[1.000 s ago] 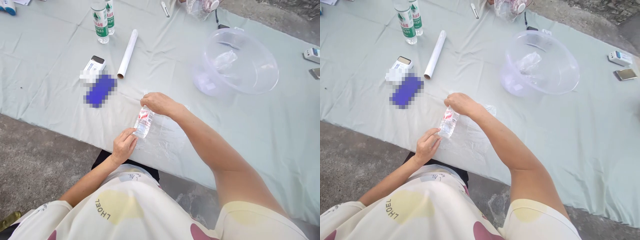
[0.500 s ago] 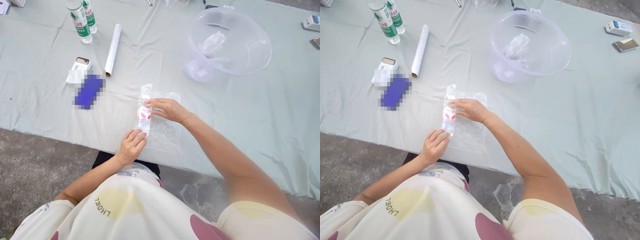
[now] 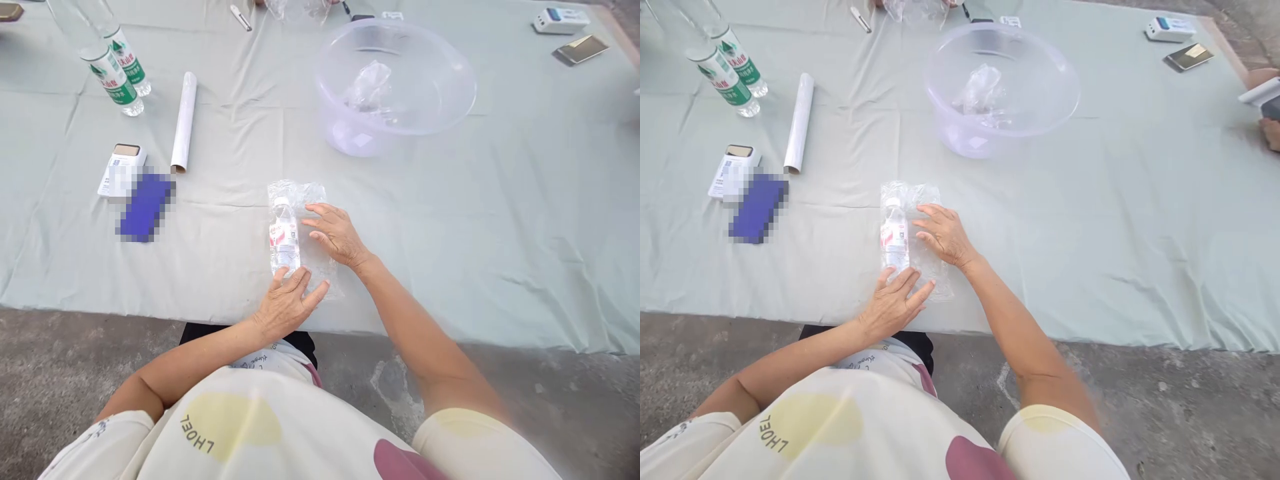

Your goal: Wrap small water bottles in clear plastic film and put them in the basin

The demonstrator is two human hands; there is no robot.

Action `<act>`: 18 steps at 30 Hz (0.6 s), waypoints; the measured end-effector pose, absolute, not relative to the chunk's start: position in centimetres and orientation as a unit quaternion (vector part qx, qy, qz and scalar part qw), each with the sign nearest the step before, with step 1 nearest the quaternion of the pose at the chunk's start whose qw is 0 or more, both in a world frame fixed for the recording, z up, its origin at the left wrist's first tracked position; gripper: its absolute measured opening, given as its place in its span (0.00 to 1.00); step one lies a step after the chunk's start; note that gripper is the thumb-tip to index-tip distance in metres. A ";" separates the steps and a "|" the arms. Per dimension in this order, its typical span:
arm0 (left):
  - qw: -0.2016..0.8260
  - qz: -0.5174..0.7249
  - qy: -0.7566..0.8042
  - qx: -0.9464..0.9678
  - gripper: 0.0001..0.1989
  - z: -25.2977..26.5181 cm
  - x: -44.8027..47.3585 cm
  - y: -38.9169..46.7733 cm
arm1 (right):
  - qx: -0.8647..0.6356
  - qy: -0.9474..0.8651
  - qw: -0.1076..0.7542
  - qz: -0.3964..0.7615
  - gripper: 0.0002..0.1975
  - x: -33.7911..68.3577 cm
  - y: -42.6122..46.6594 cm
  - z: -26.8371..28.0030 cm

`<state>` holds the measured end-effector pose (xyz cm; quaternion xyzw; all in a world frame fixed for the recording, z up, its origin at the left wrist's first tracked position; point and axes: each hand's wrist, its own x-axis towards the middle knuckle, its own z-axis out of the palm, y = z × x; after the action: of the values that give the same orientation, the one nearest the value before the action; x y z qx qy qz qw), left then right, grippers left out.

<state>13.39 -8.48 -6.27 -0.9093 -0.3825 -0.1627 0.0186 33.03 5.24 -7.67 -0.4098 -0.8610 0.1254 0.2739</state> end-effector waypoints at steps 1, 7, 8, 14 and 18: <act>0.010 -0.156 -0.373 -0.914 0.22 -6.0 14.0 -8.2 | -0.431 -0.844 0.294 0.123 0.30 33.5 5.0 -7.6; -0.034 -0.124 -0.297 -0.946 0.33 -5.6 17.7 -6.6 | -0.516 -0.750 0.391 0.136 0.23 35.1 3.7 -6.2; -0.038 -0.117 -0.283 -0.951 0.33 -5.7 18.4 -6.4 | -0.519 -0.741 0.403 0.139 0.22 35.2 3.5 -5.9; -0.136 -0.069 -0.205 -0.967 0.31 -6.9 23.0 -5.0 | -0.512 -0.740 0.408 0.158 0.16 34.7 2.4 -3.6; -0.206 -0.097 -0.183 -0.956 0.28 -7.9 25.5 -4.0 | -0.479 -0.797 0.319 0.180 0.13 33.7 2.4 -3.1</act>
<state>25.49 -3.98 -7.88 -0.9562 -0.1835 -0.0970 -0.2065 33.73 2.43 -3.13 -0.4793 -0.7974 0.1803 0.3194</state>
